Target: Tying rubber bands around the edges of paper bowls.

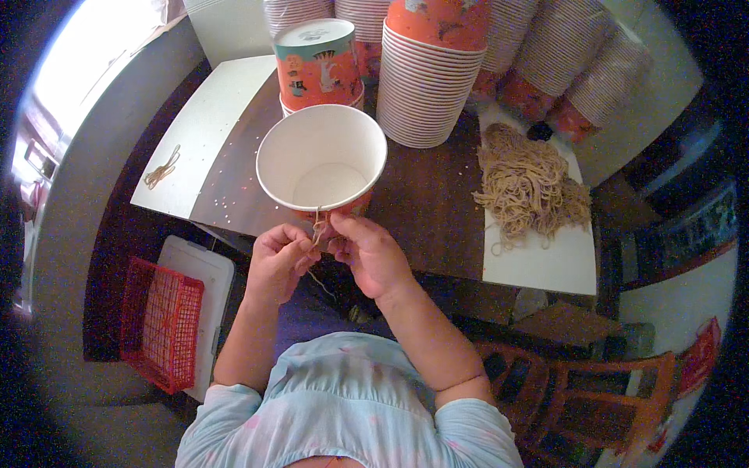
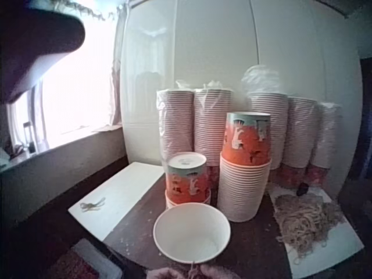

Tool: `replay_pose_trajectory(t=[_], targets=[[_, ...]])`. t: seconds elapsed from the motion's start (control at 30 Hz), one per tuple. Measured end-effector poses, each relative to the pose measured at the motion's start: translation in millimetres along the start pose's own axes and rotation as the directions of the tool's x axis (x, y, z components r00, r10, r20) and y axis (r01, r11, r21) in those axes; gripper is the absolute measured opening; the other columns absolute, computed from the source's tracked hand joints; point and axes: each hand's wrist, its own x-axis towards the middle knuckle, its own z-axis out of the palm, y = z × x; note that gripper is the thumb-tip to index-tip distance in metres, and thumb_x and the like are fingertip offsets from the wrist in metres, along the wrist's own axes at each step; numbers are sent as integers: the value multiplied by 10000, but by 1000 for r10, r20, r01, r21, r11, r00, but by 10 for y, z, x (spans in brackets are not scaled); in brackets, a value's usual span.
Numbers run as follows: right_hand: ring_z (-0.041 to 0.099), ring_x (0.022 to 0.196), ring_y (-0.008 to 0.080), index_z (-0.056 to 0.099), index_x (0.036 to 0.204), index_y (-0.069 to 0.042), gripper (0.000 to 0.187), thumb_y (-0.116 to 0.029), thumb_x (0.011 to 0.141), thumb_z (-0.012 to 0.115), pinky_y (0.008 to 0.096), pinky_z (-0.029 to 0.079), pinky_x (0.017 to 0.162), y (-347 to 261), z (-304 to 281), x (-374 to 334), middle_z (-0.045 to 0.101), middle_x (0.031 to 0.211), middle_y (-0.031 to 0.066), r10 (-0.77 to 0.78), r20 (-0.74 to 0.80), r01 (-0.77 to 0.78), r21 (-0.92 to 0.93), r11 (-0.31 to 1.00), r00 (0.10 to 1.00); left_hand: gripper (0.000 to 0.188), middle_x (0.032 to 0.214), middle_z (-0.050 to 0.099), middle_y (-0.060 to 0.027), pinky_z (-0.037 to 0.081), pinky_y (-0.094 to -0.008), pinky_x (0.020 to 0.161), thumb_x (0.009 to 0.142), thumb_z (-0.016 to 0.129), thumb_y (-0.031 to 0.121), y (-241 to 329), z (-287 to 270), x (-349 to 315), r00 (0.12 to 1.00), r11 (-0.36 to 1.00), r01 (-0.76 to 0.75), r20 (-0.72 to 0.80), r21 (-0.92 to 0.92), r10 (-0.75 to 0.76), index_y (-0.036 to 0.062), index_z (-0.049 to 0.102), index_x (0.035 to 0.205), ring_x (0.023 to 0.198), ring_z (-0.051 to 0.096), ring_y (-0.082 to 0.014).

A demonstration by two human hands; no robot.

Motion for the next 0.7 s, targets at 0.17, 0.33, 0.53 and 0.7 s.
replay_pose_trajectory(t=[0.17,0.33,0.53,0.7], targets=[[522,694,77,675,915,-90,169,-241,854,628,228,391,644,61,-32,-40,656,839,-21,-101,-72,68,-366,928,992,66,701,630,-87,376,-190,466,838,612,36,40,43,-36,999,999,-7,-49,42,9,17,573,788,525,497,-77],[535,713,89,669,940,-81,223,-277,887,577,239,409,678,10,29,-7,668,882,6,-158,-163,103,-303,948,974,66,700,635,-82,376,-187,472,850,619,49,36,54,-41,994,994,-86,-59,74,91,23,580,804,520,490,-66],[552,740,74,663,946,-95,261,-322,917,537,244,408,689,39,103,49,672,899,3,-5,-88,-6,-129,992,996,73,753,653,-53,371,-181,499,855,633,78,25,46,-44,995,994,-74,-58,85,79,11,609,840,549,480,-38],[552,741,66,646,869,-99,124,-219,864,617,233,395,671,90,94,27,652,822,-16,-108,-162,66,-244,967,981,91,782,656,-61,392,-175,522,866,619,71,36,33,-22,981,982,-188,-51,17,188,-10,597,902,591,517,-43]])
